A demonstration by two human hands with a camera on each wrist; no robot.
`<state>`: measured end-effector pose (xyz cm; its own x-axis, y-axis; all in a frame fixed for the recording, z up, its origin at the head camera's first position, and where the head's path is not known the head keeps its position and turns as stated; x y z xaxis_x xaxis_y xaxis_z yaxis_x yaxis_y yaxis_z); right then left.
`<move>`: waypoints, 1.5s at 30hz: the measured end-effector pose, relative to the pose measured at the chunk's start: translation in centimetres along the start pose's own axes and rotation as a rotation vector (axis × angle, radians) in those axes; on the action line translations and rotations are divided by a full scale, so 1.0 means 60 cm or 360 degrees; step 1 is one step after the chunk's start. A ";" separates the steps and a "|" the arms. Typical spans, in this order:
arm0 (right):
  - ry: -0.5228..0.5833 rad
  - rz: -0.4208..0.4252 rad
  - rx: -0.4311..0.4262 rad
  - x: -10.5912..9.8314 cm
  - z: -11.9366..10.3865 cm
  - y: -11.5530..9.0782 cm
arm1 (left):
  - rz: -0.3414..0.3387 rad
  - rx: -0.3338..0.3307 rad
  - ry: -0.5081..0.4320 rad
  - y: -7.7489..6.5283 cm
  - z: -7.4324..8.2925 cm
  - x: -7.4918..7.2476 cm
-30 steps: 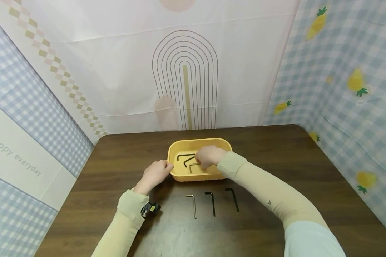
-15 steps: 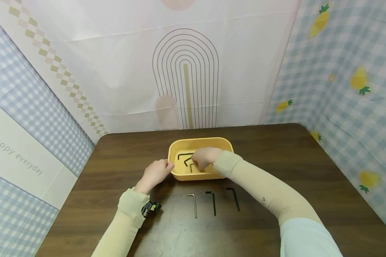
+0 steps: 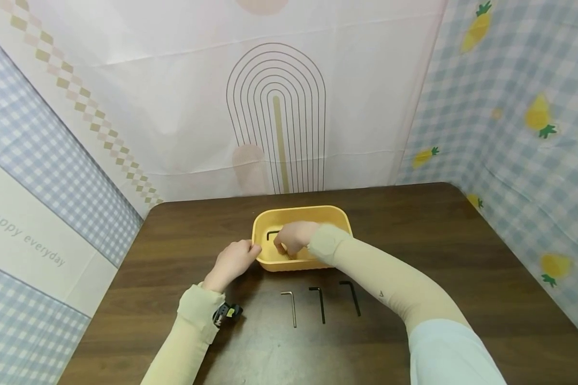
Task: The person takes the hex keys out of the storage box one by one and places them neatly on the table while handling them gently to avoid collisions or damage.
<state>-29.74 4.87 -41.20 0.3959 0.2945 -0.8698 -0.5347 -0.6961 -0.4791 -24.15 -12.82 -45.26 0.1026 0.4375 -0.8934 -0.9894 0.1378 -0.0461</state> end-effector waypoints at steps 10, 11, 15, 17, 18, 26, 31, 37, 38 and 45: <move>-0.0123 -0.0007 -0.0049 0.002 -0.004 0.001 | 0.0016 0.0006 0.0004 0.001 0.000 0.000; -0.0138 -0.0008 -0.0039 0.002 -0.006 0.000 | 0.0014 0.0004 0.0003 0.001 0.000 0.000; -0.0154 -0.0052 0.0021 0.006 -0.008 -0.002 | 0.0006 -0.0007 -0.0001 0.001 0.000 0.001; -0.0133 -0.0079 0.0060 0.009 -0.006 -0.004 | 0.0002 -0.0010 -0.0007 0.000 0.001 0.001; -0.0110 -0.0096 0.0088 0.011 -0.004 -0.005 | -0.0001 -0.0012 -0.0010 0.000 0.001 0.001; -0.0053 -0.0132 0.0154 0.021 0.013 -0.014 | -0.0016 -0.0015 -0.0023 -0.001 0.001 0.001; -0.0022 -0.0105 0.0099 0.021 0.018 -0.023 | -0.0018 -0.0012 -0.0035 -0.001 0.001 -0.001; 0.0093 -0.0140 0.0158 0.023 0.023 -0.028 | -0.0025 -0.0022 -0.0024 -0.002 0.001 -0.001; 0.0102 -0.0142 0.0164 0.023 0.023 -0.028 | -0.0024 -0.0022 -0.0024 -0.002 0.001 -0.002; 0.0032 -0.0127 0.0160 0.023 0.027 -0.030 | -0.0023 -0.0021 -0.0029 -0.001 0.001 -0.002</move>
<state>-29.44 7.60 -41.70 0.4543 0.3324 -0.8265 -0.5727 -0.6017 -0.5568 -24.11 -12.82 -45.13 0.1184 0.4519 -0.8842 -0.9891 0.1322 -0.0648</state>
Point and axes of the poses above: each hand's wrist, its own y-axis towards the middle knuckle, its own x-axis out of the palm, z = x × y, the point moved 1 cm from there along y, towards the middle knuckle, and after that the axes turned 1 degree about -x, right-handed, at the moved point
